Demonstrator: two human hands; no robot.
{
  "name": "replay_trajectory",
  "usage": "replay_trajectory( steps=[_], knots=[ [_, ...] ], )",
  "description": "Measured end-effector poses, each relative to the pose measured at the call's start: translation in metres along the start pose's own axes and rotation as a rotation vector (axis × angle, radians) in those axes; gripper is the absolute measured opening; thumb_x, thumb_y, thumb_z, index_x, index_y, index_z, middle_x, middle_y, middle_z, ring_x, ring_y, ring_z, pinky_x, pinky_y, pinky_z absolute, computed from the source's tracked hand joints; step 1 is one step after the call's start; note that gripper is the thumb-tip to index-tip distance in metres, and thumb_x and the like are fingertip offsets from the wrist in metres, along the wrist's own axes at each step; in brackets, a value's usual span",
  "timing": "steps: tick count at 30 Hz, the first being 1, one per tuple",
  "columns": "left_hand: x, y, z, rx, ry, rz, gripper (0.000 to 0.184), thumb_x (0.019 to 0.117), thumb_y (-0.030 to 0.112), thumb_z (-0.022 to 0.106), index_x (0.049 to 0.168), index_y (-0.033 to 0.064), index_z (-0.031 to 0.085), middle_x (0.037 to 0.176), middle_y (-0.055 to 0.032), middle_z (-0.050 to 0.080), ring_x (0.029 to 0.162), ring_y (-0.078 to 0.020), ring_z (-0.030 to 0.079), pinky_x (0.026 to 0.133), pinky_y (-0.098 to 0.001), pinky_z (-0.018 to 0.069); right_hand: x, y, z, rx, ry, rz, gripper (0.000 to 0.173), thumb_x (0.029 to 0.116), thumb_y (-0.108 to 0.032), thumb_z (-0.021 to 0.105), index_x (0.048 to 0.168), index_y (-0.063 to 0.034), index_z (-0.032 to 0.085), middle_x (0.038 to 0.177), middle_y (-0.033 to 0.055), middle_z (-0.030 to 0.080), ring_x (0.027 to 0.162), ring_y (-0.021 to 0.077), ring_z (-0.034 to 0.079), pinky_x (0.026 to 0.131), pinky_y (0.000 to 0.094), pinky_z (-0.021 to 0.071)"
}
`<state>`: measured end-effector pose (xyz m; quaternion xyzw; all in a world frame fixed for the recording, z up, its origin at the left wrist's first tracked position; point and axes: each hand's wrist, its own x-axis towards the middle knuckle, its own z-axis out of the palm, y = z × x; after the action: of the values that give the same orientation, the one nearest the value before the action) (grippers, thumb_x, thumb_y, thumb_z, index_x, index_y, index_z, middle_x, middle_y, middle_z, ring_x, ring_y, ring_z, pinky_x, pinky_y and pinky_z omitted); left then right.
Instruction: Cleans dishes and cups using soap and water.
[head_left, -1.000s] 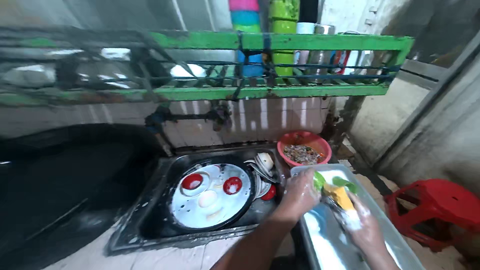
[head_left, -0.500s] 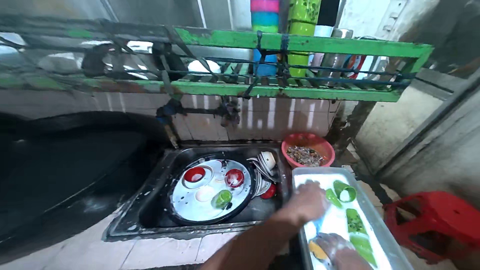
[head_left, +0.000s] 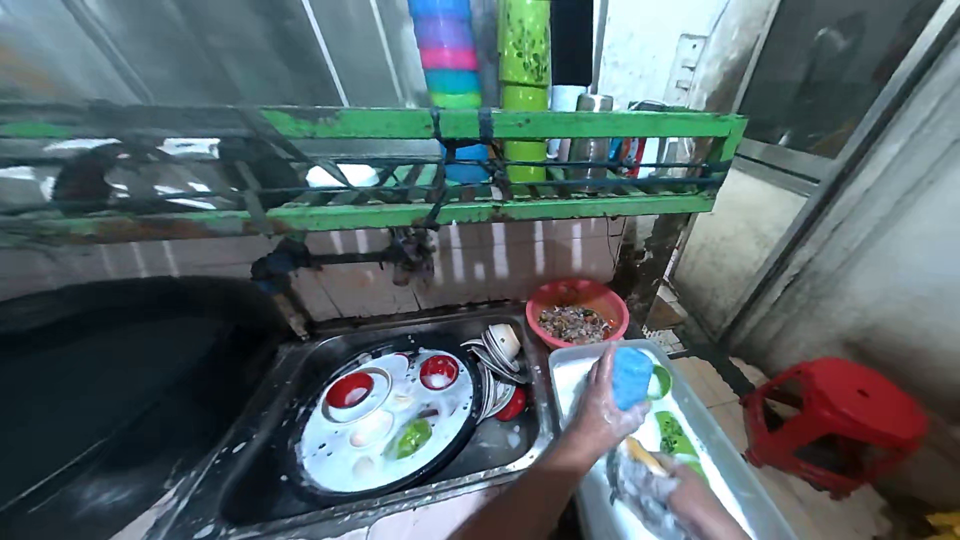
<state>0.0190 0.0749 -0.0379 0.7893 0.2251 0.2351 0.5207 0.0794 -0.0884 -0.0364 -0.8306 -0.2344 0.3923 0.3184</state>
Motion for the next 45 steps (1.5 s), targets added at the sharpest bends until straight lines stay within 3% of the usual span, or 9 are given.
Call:
replay_trajectory(
  steps=[6, 15, 20, 25, 29, 32, 39, 41, 45],
  knots=[
    [-0.013, 0.016, 0.012, -0.759, 0.339, -0.201, 0.095, 0.0909, 0.027, 0.076, 0.162, 0.0223, 0.013, 0.150, -0.0162, 0.046, 0.127, -0.0250, 0.057, 0.103, -0.0449, 0.0514, -0.009, -0.057, 0.016, 0.935, 0.277, -0.132, 0.029, 0.1044, -0.009, 0.052, 0.131, 0.0003, 0.055, 0.084, 0.0080, 0.065, 0.061, 0.0111, 0.061, 0.052, 0.0270, 0.0533],
    [-0.013, 0.035, 0.022, -0.957, 0.276, -0.479, 0.090, 0.0973, 0.018, 0.070, 0.162, 0.0212, 0.008, 0.150, -0.0223, 0.044, 0.128, -0.0321, 0.056, 0.101, -0.0495, 0.0525, 0.034, -0.037, 0.022, -0.328, 0.425, -0.474, 0.040, 0.0954, -0.010, 0.060, 0.127, 0.0138, 0.062, 0.129, 0.0313, 0.064, 0.127, 0.0408, 0.059, 0.112, 0.0516, 0.0437],
    [-0.008, 0.000, -0.005, -0.974, 0.006, -0.407, 0.060, 0.1033, 0.054, 0.049, 0.148, 0.0137, 0.045, 0.123, -0.0129, 0.066, 0.106, -0.0226, 0.067, 0.088, -0.0422, 0.0573, 0.010, -0.084, 0.021, 0.854, 0.198, -0.211, 0.010, 0.0997, -0.002, 0.050, 0.106, -0.0004, 0.057, 0.077, 0.0072, 0.064, 0.064, 0.0129, 0.064, 0.057, 0.0299, 0.0563],
    [-0.005, 0.004, 0.009, -0.974, 0.025, -0.425, 0.054, 0.1035, 0.037, 0.057, 0.150, 0.0160, 0.040, 0.128, -0.0114, 0.062, 0.111, -0.0204, 0.063, 0.092, -0.0394, 0.0549, 0.029, -0.062, 0.027, -0.530, 0.368, -0.418, 0.041, 0.0975, -0.012, 0.060, 0.131, 0.0107, 0.061, 0.132, 0.0280, 0.064, 0.133, 0.0383, 0.056, 0.123, 0.0543, 0.0269],
    [-0.004, 0.024, 0.027, -0.967, 0.272, -0.530, 0.075, 0.0992, 0.020, 0.068, 0.159, 0.0187, 0.022, 0.141, -0.0206, 0.053, 0.122, -0.0312, 0.059, 0.097, -0.0496, 0.0533, 0.051, -0.031, 0.025, -0.351, 0.444, -0.599, 0.038, 0.0957, -0.013, 0.062, 0.128, 0.0073, 0.065, 0.127, 0.0196, 0.069, 0.127, 0.0270, 0.062, 0.119, 0.0446, 0.0378],
    [-0.007, 0.006, 0.009, -1.094, 0.045, -0.522, 0.049, 0.1049, 0.047, 0.050, 0.143, 0.0155, 0.049, 0.118, -0.0115, 0.066, 0.103, -0.0224, 0.066, 0.085, -0.0419, 0.0573, 0.021, -0.073, 0.024, 0.618, 0.282, -0.166, 0.012, 0.1007, 0.002, 0.046, 0.108, -0.0001, 0.055, 0.084, 0.0066, 0.061, 0.071, 0.0097, 0.061, 0.065, 0.0276, 0.0556],
    [-0.014, 0.030, 0.026, -1.012, 0.244, -0.427, 0.064, 0.1018, 0.021, 0.063, 0.155, 0.0143, 0.029, 0.136, -0.0167, 0.057, 0.118, -0.0250, 0.061, 0.098, -0.0433, 0.0534, 0.051, -0.026, 0.027, -0.639, 0.600, -0.766, 0.034, 0.0945, -0.015, 0.062, 0.120, 0.0052, 0.070, 0.121, 0.0248, 0.070, 0.122, 0.0409, 0.064, 0.116, 0.0680, 0.0326],
    [-0.013, 0.035, 0.028, -1.010, 0.278, -0.450, 0.069, 0.1012, 0.021, 0.065, 0.158, 0.0165, 0.025, 0.139, -0.0176, 0.055, 0.121, -0.0268, 0.061, 0.099, -0.0453, 0.0532, 0.043, -0.032, 0.024, -0.419, 0.533, -0.673, 0.035, 0.0948, -0.013, 0.063, 0.121, 0.0084, 0.068, 0.121, 0.0231, 0.071, 0.122, 0.0331, 0.065, 0.118, 0.0534, 0.0373],
    [-0.007, 0.014, 0.007, -1.078, 0.048, -0.523, 0.050, 0.1020, 0.053, 0.052, 0.139, 0.0186, 0.054, 0.111, -0.0102, 0.069, 0.093, -0.0208, 0.068, 0.075, -0.0382, 0.0580, 0.008, -0.082, 0.022, 0.420, 0.292, -0.120, 0.016, 0.1019, -0.005, 0.054, 0.115, 0.0019, 0.059, 0.092, 0.0107, 0.063, 0.079, 0.0148, 0.063, 0.071, 0.0330, 0.0558]
  ],
)
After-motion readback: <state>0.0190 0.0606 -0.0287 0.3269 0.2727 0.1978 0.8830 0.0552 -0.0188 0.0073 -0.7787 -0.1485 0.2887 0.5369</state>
